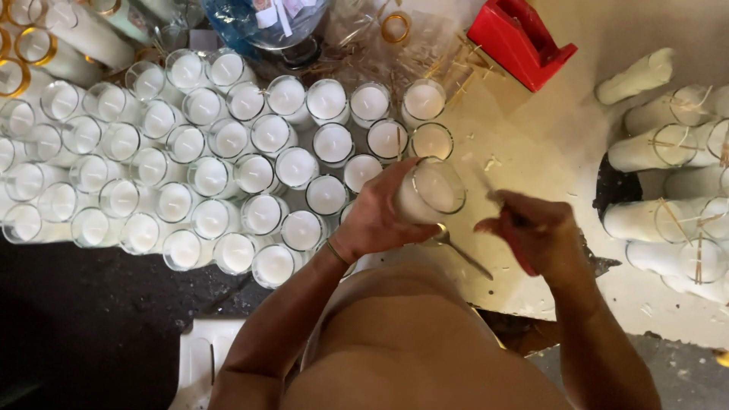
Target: The person repeatedly picks up small white candles in glass containers from a table and uses red-handled scissors to trim the wicks. After trimming, the person places the candles back on the table among many others.
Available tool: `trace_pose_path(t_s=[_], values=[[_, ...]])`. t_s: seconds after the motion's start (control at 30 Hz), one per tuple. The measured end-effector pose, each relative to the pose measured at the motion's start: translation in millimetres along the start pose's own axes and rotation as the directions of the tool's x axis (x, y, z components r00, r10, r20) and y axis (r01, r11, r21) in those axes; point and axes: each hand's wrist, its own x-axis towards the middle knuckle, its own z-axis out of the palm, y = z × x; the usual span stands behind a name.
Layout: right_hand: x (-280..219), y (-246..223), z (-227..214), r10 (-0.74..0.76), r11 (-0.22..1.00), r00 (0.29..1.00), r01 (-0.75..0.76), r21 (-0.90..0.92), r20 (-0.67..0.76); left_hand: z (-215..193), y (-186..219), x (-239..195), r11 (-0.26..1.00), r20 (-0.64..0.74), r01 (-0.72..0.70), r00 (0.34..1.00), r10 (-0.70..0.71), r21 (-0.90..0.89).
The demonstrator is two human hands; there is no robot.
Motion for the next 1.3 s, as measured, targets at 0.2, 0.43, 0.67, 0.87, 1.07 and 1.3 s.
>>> trace_pose_path(t_s=[0.2, 0.43, 0.67, 0.87, 1.07, 1.3], values=[[6, 27, -7, 0.494, 0.869, 0.869, -0.494, -0.027, 0.001, 5, -4, 5, 0.983, 0.186, 0.171, 0.970, -0.158, -0.058], [-34, 119, -38, -0.263, 0.809, 0.804, -0.117, -0.576, -0.533, 40, -9, 17, 0.989, 0.221, 0.146, 0.966, -0.137, -0.026], [-90, 228, -110, -0.279, 0.410, 0.770, -0.445, -0.796, -0.574, 78, -46, 34, 0.942, 0.376, -0.163, 0.925, 0.043, 0.294], [-85, 242, -123, -0.452, 0.284, 0.779, -0.337, -0.898, -0.435, 94, -92, 31, 0.764, 0.477, -0.374, 0.873, 0.099, 0.526], [-69, 219, -124, -0.200, 0.348, 0.866, -0.375, -0.859, -0.459, 92, -93, 24, 0.668, 0.472, -0.450, 0.866, 0.166, 0.592], [-47, 195, -111, -0.050, 0.293, 0.916, -0.367, -0.883, -0.398, 87, -73, 28, 0.601, 0.476, -0.447, 0.871, 0.122, 0.663]])
